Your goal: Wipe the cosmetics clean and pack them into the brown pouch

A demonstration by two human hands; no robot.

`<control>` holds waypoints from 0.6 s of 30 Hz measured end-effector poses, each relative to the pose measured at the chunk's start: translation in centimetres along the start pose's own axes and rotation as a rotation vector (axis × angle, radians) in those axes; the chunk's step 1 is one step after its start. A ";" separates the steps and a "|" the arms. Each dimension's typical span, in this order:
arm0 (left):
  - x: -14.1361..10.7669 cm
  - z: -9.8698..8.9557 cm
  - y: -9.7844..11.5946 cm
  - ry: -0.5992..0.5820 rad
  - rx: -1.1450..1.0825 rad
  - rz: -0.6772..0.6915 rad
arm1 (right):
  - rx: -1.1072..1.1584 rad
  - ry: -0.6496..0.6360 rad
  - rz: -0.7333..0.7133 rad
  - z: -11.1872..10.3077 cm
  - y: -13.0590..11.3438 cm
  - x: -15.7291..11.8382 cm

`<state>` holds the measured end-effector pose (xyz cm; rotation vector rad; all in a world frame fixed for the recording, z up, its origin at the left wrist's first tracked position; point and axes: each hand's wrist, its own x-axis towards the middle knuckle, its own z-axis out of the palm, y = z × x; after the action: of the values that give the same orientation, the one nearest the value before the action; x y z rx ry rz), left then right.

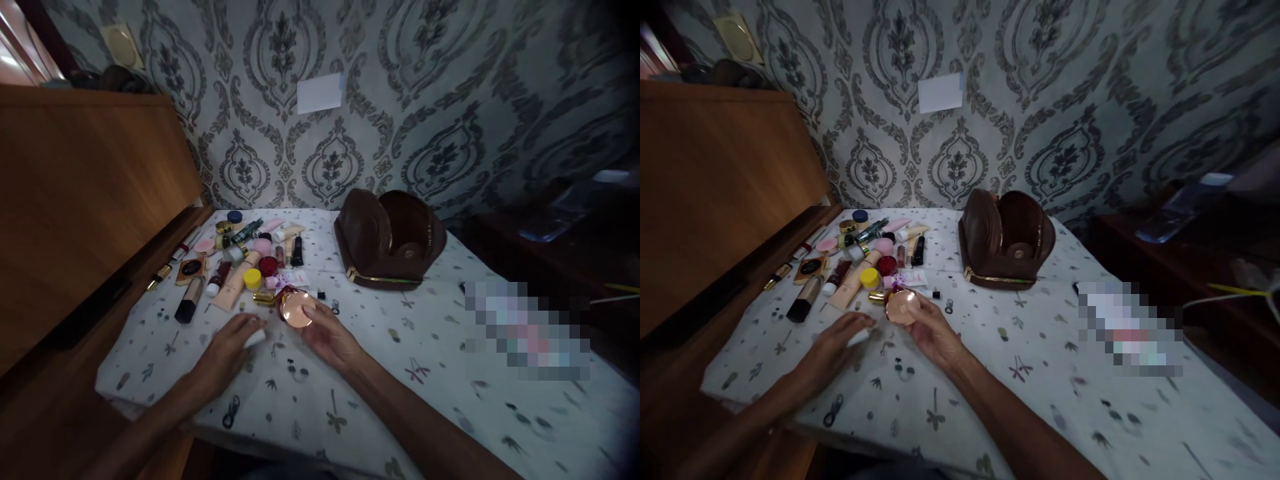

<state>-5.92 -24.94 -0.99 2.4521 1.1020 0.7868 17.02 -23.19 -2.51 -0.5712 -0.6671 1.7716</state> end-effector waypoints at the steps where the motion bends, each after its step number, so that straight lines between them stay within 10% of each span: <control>1: 0.9 -0.4 0.2 0.087 -0.060 -0.038 | -0.015 -0.009 -0.014 0.1 0.0 0.0; 5: 4.5 -0.6 1.7 0.359 -0.250 -0.107 | -0.100 -0.007 -0.091 0.2 0.4 0.1; 10: 7.1 0.9 2.3 0.084 -0.395 0.001 | -0.333 -0.052 -0.179 -0.3 1.0 0.2; 18: 7.8 2.3 -0.7 -0.013 -0.773 -0.453 | -0.430 -0.098 -0.114 -0.3 1.0 -0.4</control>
<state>-0.64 -18.69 -0.45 1.5018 1.0318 0.8369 16.66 -23.74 -3.45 -0.7210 -1.1405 1.5623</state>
